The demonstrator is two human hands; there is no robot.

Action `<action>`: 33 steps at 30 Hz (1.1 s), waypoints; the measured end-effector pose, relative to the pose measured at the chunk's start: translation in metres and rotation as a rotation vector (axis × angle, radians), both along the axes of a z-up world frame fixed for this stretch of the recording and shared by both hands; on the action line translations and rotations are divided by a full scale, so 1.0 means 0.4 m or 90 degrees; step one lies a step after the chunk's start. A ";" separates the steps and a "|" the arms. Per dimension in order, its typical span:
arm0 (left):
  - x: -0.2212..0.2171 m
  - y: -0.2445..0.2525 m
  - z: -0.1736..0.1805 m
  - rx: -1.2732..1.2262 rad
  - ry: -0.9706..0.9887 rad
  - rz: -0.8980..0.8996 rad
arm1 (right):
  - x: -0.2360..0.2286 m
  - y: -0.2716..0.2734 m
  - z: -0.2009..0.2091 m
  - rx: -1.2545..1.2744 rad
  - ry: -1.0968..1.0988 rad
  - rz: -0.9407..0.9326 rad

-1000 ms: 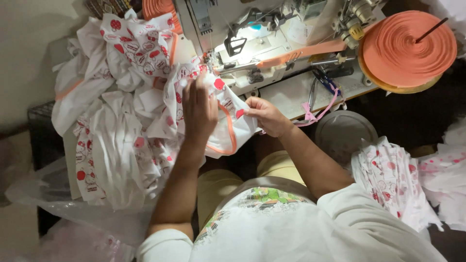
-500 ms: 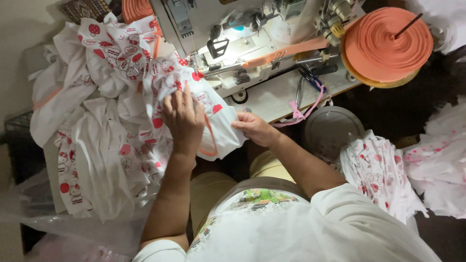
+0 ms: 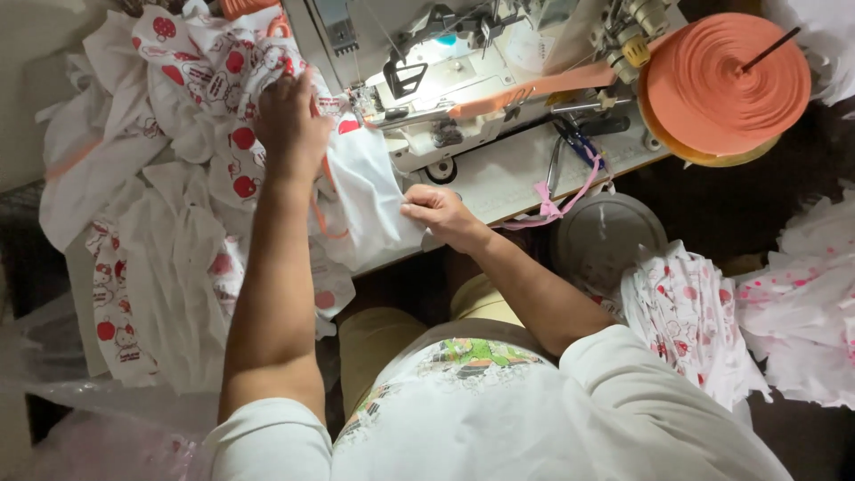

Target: Sewing pink elastic straps onto patterned white fabric components using an industrial sewing machine.

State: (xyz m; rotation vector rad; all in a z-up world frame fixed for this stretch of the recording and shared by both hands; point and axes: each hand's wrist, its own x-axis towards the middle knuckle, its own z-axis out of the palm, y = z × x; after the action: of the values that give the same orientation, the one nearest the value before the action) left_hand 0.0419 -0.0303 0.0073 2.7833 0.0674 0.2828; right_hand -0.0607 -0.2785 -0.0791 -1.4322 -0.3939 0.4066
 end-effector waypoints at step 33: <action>-0.084 0.105 -0.002 0.238 -0.403 -0.001 | 0.091 0.080 0.134 -0.426 -0.503 -0.241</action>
State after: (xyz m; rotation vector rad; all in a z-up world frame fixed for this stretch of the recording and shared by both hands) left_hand 0.0083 0.0118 0.0065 2.8970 -0.1569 1.2672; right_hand -0.0241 -0.2464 -0.0256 -2.2583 -0.6305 -0.4071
